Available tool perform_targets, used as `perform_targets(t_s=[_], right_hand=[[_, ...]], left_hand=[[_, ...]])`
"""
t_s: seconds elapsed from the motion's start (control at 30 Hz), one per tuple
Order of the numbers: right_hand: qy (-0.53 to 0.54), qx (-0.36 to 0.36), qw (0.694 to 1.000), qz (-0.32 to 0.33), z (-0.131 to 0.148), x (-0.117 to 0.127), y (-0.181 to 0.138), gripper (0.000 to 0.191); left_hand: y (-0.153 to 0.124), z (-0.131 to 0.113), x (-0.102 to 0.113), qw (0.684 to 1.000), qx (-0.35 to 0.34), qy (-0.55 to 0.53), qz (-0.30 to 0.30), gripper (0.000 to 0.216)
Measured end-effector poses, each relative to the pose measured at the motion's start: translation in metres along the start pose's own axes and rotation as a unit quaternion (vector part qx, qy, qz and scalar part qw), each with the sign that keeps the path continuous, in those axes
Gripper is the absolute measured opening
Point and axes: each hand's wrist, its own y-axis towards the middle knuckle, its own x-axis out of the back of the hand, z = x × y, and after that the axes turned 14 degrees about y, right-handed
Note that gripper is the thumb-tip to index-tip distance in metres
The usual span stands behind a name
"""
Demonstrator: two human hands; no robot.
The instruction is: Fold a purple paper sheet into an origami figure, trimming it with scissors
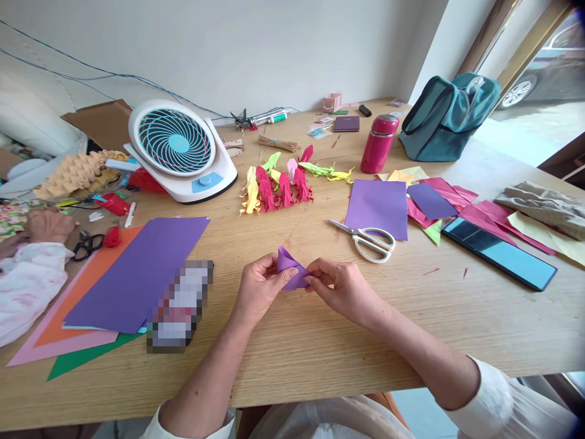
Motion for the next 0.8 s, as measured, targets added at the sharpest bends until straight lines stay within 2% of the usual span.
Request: perform_targets(t_s=[0.3, 0.8], right_hand=[[-0.02, -0.004, 1.0, -0.015, 0.0006, -0.0018, 0.0012, 0.012], [-0.041, -0.011, 0.999, -0.008, -0.003, -0.0026, 0.0005, 0.013]], left_hand=[[-0.001, -0.0029, -0.0014, 1.0, -0.005, -0.005, 0.005, 0.025], [-0.0002, -0.0061, 0.0001, 0.999, -0.011, -0.014, -0.029, 0.025]])
